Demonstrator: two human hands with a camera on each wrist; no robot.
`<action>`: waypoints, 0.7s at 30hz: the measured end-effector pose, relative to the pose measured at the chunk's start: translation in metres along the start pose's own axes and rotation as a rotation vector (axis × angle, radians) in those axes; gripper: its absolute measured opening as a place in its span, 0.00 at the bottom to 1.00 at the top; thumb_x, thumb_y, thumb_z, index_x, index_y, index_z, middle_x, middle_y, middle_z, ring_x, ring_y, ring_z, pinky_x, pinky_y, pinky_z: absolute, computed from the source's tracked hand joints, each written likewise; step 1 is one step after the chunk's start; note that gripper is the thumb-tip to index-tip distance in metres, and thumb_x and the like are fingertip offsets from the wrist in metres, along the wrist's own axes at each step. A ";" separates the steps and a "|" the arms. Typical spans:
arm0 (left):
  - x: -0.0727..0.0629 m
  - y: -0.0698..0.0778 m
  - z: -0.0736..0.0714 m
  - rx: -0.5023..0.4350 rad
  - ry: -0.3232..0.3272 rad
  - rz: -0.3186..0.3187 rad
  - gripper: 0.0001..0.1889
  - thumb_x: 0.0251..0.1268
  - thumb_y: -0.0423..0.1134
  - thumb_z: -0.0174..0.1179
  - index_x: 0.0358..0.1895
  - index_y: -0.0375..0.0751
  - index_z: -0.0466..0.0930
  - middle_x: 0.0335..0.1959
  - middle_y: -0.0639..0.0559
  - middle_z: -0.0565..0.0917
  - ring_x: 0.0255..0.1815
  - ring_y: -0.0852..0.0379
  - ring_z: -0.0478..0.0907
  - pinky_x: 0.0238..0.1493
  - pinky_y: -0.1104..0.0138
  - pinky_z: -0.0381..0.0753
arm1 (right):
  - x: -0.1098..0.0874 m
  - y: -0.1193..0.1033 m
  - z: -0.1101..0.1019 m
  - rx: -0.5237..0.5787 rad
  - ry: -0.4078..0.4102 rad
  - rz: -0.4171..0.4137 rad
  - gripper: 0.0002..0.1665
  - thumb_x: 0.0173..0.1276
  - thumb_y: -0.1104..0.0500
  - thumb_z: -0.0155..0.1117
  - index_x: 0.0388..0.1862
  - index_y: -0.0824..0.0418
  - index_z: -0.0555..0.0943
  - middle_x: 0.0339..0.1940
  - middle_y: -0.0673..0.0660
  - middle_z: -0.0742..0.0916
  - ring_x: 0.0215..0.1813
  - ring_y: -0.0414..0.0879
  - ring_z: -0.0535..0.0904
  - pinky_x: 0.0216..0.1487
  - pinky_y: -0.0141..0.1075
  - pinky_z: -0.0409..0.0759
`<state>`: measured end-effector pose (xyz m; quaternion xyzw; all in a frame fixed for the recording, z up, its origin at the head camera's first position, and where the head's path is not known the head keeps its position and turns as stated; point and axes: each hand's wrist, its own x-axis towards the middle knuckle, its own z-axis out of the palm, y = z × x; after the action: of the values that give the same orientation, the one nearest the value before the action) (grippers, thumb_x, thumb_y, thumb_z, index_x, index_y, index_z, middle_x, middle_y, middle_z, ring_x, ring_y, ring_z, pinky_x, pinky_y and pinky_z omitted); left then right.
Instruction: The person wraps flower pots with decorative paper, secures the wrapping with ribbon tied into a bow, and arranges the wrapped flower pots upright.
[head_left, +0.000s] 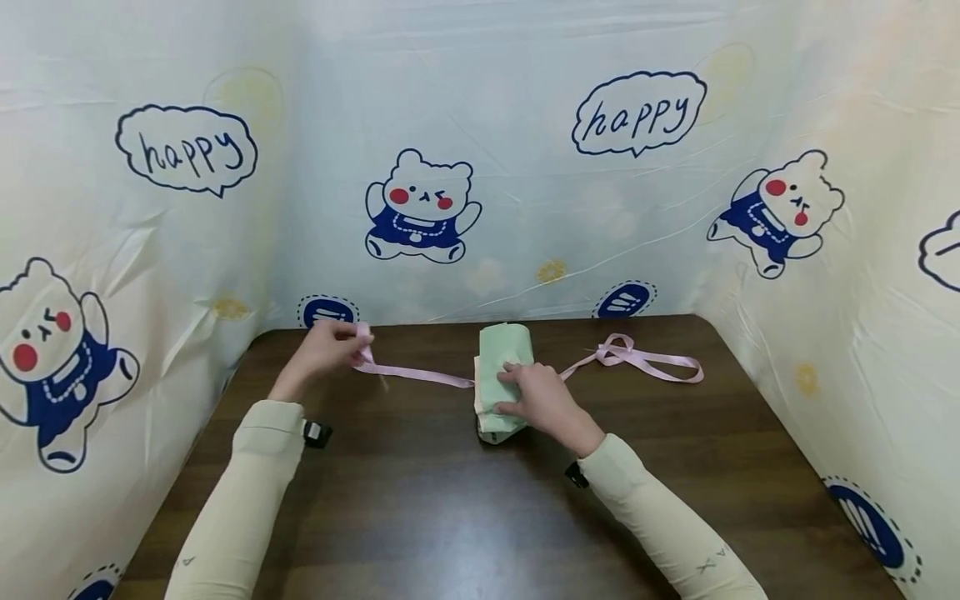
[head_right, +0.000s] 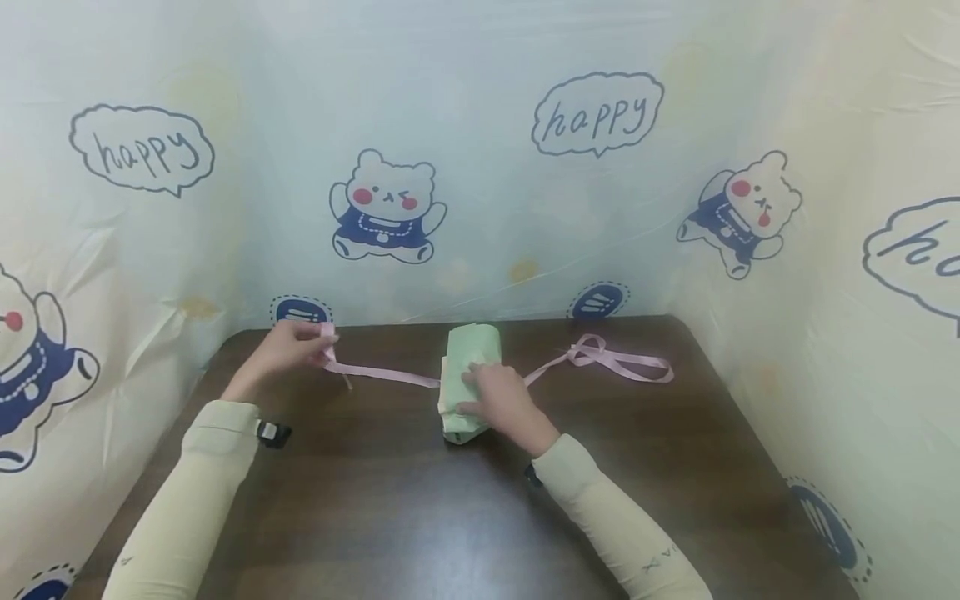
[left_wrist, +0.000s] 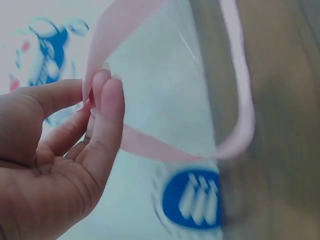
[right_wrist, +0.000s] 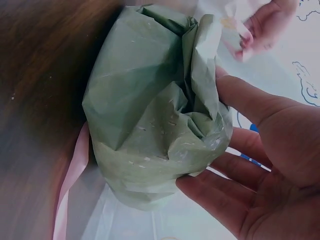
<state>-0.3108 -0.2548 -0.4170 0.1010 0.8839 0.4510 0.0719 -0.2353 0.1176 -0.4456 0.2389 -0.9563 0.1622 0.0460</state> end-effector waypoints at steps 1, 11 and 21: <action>0.001 0.008 0.007 -0.021 -0.002 0.007 0.17 0.75 0.39 0.60 0.52 0.24 0.82 0.36 0.38 0.86 0.31 0.52 0.85 0.35 0.68 0.86 | 0.000 0.000 0.000 -0.008 0.002 -0.002 0.31 0.59 0.46 0.79 0.58 0.61 0.87 0.63 0.62 0.85 0.56 0.64 0.84 0.59 0.53 0.81; 0.028 0.068 0.076 -0.393 0.028 0.037 0.18 0.73 0.33 0.62 0.59 0.23 0.79 0.49 0.33 0.83 0.38 0.57 0.86 0.46 0.65 0.87 | 0.002 -0.005 0.006 -0.052 -0.006 0.025 0.33 0.58 0.44 0.80 0.59 0.58 0.86 0.65 0.59 0.84 0.58 0.61 0.84 0.57 0.51 0.82; 0.043 0.135 0.137 -0.582 0.006 0.095 0.17 0.75 0.27 0.55 0.62 0.21 0.75 0.54 0.27 0.82 0.41 0.55 0.86 0.56 0.57 0.84 | 0.002 -0.010 0.007 -0.047 0.041 -0.009 0.30 0.57 0.46 0.81 0.55 0.59 0.88 0.61 0.58 0.86 0.49 0.59 0.87 0.49 0.51 0.84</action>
<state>-0.3069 -0.0602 -0.3890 0.1160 0.7118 0.6888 0.0741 -0.2325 0.1057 -0.4494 0.2385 -0.9577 0.1443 0.0719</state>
